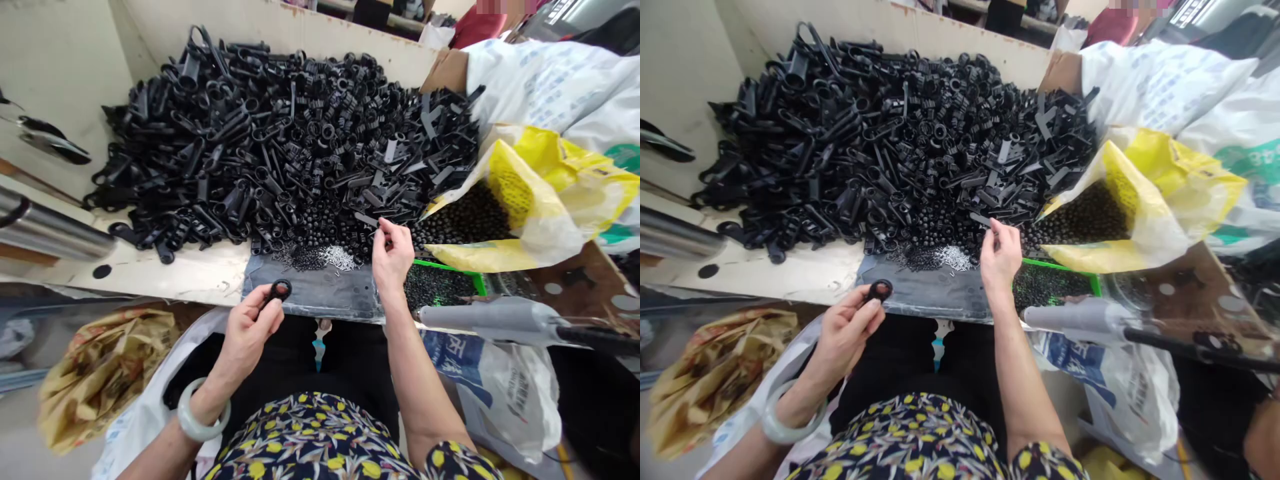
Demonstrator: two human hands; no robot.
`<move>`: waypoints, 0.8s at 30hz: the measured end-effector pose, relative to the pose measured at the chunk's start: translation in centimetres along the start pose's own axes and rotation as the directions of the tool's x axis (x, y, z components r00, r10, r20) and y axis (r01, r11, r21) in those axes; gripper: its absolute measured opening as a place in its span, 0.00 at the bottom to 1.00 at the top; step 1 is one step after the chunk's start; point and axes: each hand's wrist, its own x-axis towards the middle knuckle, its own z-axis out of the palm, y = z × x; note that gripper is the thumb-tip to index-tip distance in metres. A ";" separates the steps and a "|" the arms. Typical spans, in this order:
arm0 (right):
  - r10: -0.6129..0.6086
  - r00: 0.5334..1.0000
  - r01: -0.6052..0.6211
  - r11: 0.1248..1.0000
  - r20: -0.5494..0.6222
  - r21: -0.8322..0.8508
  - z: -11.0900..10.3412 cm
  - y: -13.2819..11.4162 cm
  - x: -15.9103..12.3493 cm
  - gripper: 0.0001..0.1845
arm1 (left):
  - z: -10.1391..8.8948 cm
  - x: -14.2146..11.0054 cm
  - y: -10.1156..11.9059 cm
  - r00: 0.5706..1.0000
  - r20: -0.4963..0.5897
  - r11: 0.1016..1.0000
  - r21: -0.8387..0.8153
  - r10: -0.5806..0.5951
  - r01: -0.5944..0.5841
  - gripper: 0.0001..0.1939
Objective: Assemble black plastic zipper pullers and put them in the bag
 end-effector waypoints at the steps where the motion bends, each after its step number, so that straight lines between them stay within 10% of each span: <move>1: -0.029 0.999 0.032 0.995 0.029 -0.099 0.7 0.0 0.8 0.16 | 0.0 0.2 0.1 0.999 -0.041 0.999 -0.034 0.007 -0.008 0.19; 4: -0.077 0.985 0.131 0.915 0.152 -0.381 2.7 0.0 2.7 0.15 | 0.4 0.8 0.2 0.997 -0.069 0.993 -0.121 -0.027 0.018 0.19; 10: -0.188 0.959 0.267 0.843 0.211 -0.467 3.5 1.3 4.5 0.11 | 1.5 1.6 0.2 0.947 0.220 0.899 -0.322 -0.234 0.297 0.17; 20: -0.342 0.939 0.343 0.937 0.016 -0.071 -0.4 0.0 2.1 0.12 | 1.7 2.1 0.4 0.926 0.274 0.877 -0.334 -0.260 0.345 0.16; 24: -0.559 0.808 0.521 0.826 0.186 0.216 -2.6 -3.7 -3.9 0.16 | 2.4 2.0 0.5 0.929 0.252 0.826 -0.434 -0.272 0.359 0.12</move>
